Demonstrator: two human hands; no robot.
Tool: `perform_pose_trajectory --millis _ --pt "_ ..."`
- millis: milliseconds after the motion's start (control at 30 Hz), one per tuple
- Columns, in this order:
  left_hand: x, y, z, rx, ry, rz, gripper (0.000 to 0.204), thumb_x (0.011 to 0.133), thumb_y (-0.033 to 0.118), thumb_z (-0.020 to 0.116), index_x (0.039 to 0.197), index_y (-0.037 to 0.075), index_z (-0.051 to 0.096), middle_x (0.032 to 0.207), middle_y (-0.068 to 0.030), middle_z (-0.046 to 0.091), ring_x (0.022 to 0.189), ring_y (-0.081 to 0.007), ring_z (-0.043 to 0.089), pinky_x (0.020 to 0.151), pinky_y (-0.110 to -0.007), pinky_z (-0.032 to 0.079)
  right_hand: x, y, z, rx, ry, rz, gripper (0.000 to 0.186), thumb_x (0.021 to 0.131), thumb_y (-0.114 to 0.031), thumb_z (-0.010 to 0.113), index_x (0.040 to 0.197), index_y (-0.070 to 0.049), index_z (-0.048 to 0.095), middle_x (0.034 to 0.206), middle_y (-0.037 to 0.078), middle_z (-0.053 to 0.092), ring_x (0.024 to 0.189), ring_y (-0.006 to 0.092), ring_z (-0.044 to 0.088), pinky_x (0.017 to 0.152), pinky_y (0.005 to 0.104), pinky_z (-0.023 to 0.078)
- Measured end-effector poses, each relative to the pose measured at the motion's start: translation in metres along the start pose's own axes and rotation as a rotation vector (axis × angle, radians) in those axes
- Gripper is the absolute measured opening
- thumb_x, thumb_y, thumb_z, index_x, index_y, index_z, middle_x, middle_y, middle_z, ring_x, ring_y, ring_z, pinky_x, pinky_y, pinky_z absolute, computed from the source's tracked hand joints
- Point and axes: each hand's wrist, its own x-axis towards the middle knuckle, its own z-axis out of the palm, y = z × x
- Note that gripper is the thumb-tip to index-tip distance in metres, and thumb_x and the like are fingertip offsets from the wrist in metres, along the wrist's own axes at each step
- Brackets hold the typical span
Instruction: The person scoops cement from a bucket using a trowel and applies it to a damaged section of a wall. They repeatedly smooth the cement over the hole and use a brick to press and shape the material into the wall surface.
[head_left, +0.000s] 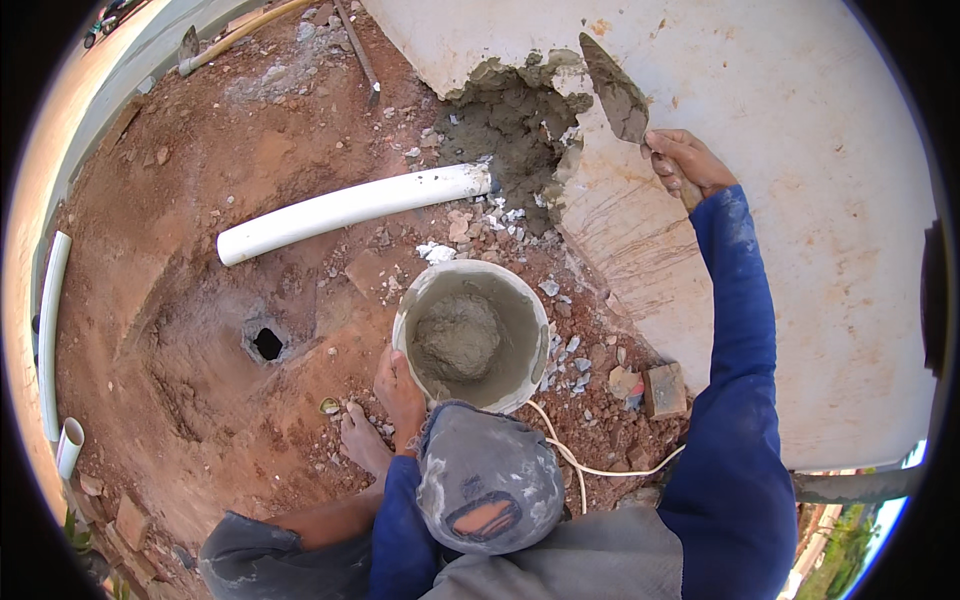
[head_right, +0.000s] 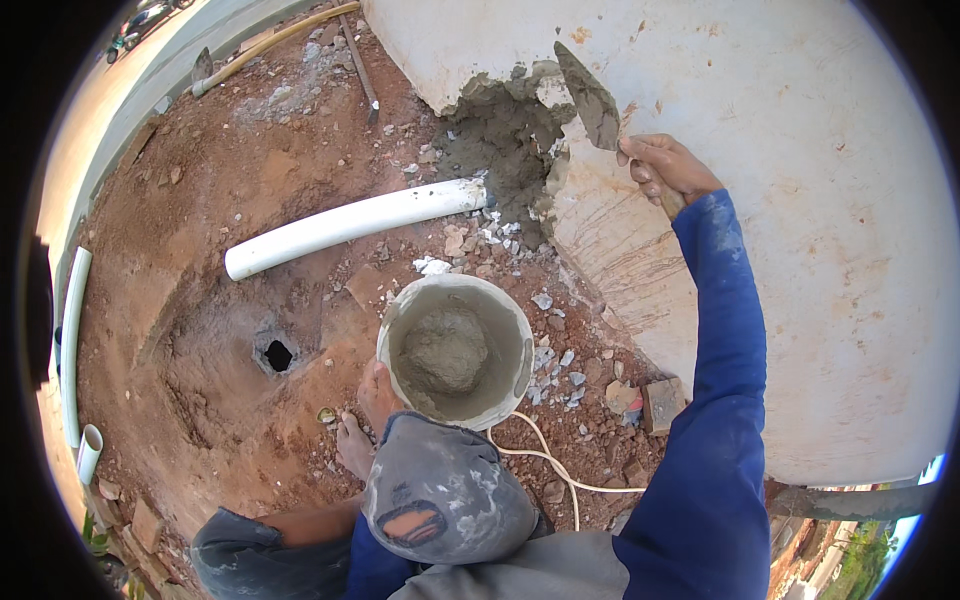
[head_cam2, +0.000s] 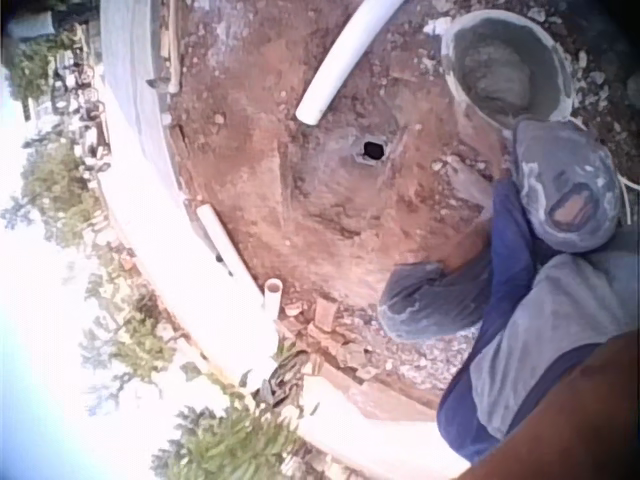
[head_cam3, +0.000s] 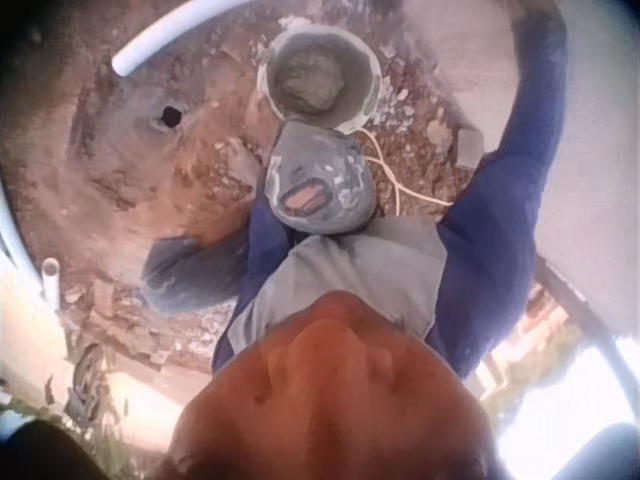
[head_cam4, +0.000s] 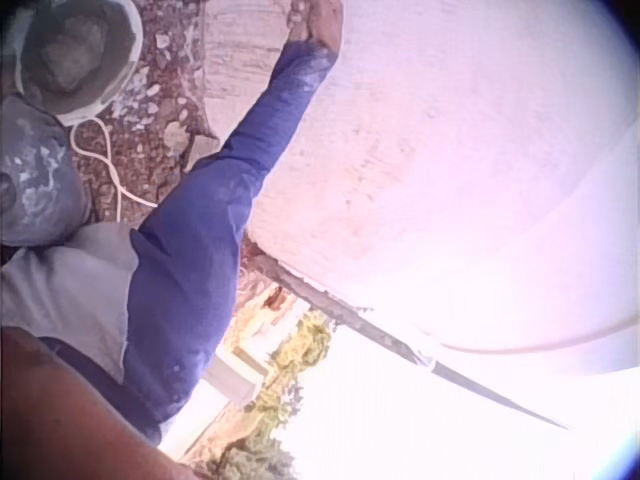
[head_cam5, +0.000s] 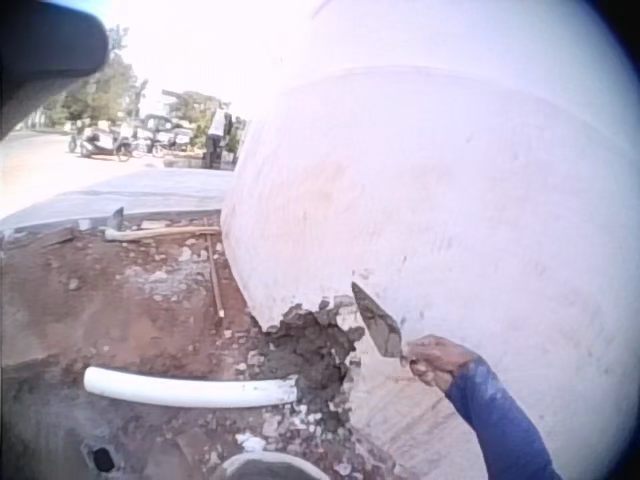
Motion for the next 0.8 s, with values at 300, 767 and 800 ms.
perform_pose_trajectory --millis 300,767,800 --pt "0.004 0.018 -0.006 0.015 -0.059 -0.001 0.037 0.105 0.024 0.045 0.117 -0.005 0.065 0.100 -0.0160 0.069 0.091 -0.0238 0.063 0.085 -0.036 0.047 0.023 0.024 0.086 -0.480 0.112 -0.010 0.035 0.093 -0.033 0.066 0.079 0.000 0.063 0.059 0.002 0.053 0.050 0.0115 0.054 0.045 0.0303 0.043" --pt "0.002 0.023 -0.011 -0.070 -0.030 0.013 0.038 0.106 0.023 0.044 0.117 -0.008 0.064 0.102 -0.0150 0.069 0.092 -0.0234 0.062 0.085 -0.034 0.048 0.180 0.065 0.116 -0.492 0.494 -0.140 0.045 0.091 -0.040 0.065 0.080 0.004 0.067 0.062 0.016 0.066 0.058 0.0275 0.069 0.060 0.0419 0.054" --pt "0.001 0.026 -0.010 -0.072 -0.046 0.003 0.038 0.106 0.023 0.044 0.117 -0.008 0.065 0.103 -0.0155 0.069 0.093 -0.0237 0.063 0.085 -0.035 0.048 0.170 0.064 0.110 -0.481 0.495 -0.145 0.044 0.091 -0.039 0.066 0.080 0.004 0.067 0.061 0.016 0.065 0.057 0.0269 0.068 0.058 0.0412 0.054"
